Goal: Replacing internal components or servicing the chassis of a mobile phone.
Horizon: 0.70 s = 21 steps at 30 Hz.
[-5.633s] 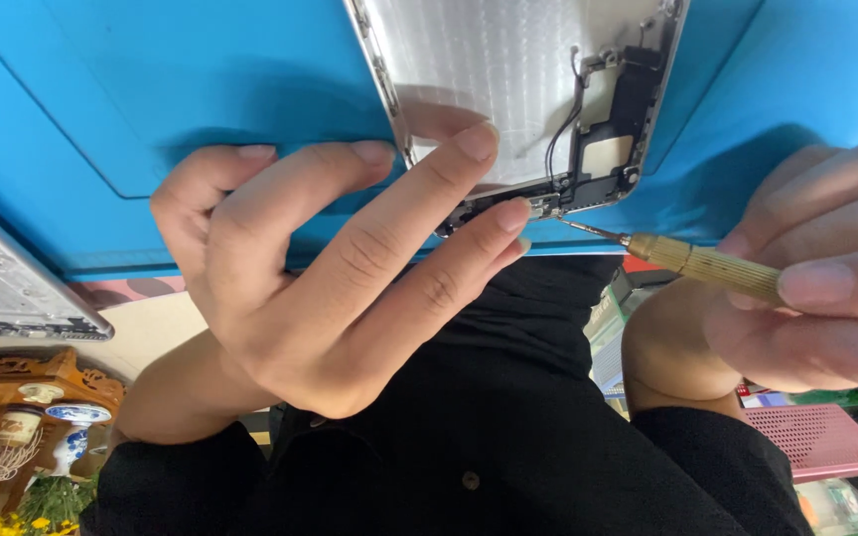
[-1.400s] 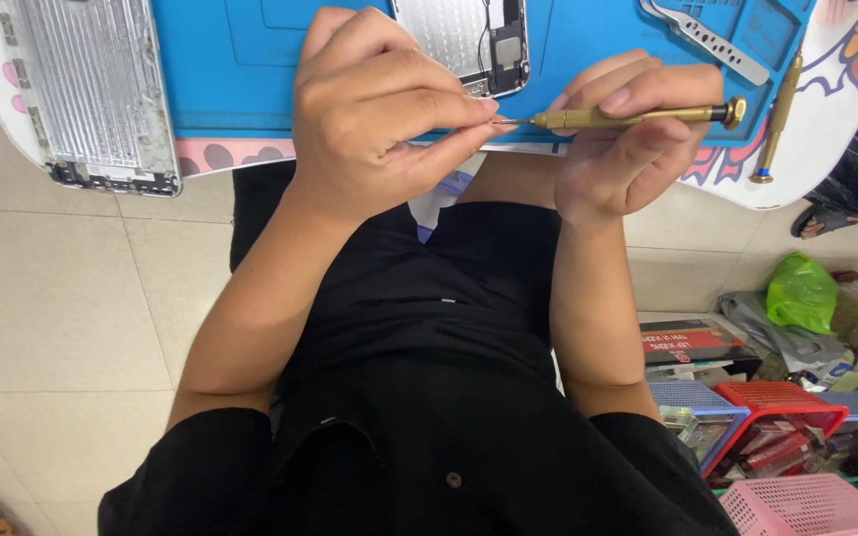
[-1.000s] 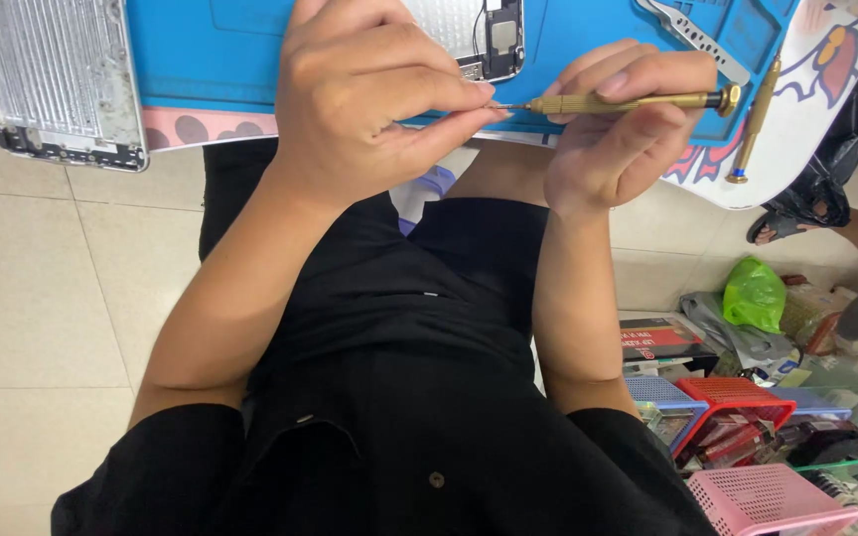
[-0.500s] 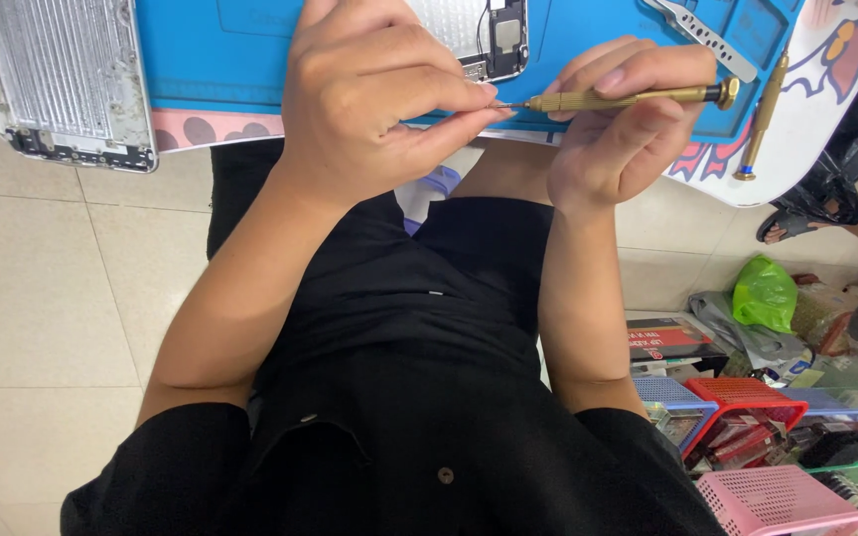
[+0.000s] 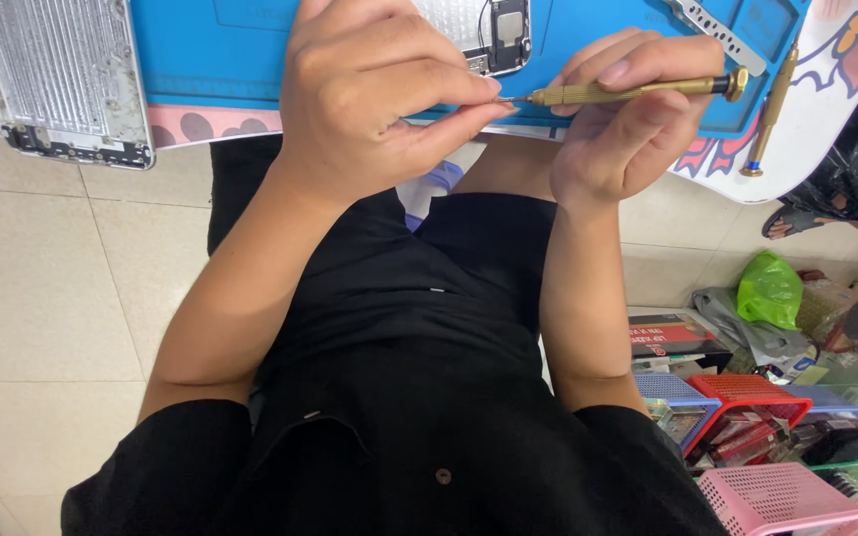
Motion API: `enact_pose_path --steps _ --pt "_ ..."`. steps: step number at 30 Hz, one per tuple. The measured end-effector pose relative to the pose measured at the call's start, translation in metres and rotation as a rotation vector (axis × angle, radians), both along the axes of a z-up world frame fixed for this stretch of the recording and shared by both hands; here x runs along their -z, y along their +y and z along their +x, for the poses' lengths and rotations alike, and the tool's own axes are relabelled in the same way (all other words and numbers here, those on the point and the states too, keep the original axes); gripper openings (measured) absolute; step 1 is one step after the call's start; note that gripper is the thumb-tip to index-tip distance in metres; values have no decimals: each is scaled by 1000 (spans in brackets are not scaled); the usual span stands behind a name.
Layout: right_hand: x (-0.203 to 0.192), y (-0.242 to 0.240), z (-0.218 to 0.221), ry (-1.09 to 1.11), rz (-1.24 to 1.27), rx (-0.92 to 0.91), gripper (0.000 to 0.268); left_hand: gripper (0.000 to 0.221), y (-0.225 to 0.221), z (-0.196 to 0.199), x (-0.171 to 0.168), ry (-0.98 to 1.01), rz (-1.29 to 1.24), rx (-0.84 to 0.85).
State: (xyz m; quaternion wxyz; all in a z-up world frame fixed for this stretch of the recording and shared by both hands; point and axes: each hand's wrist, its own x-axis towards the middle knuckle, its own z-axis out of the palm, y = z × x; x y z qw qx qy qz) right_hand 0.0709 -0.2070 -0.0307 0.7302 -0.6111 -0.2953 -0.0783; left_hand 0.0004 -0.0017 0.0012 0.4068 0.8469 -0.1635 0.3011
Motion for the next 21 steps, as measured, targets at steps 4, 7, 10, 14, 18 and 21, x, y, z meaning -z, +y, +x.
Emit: enact_pose_path --steps 4,7,10,14,18,21 --pt "1 0 1 -16 10 -4 42 18 1 1 1 -6 -6 12" --pt "4 -2 1 -4 21 -3 41 18 0 2 0 -14 0 13" --pt "4 -2 0 6 21 15 41 19 1 1 -1 -10 -4 9" --pt "3 -2 2 1 32 37 42 20 3 0 -3 9 -34 38" --pt "6 -3 2 16 48 33 41 23 3 0 -4 -15 -18 25" --pt "7 -4 2 19 57 39 41 22 3 0 -3 -26 -13 27"
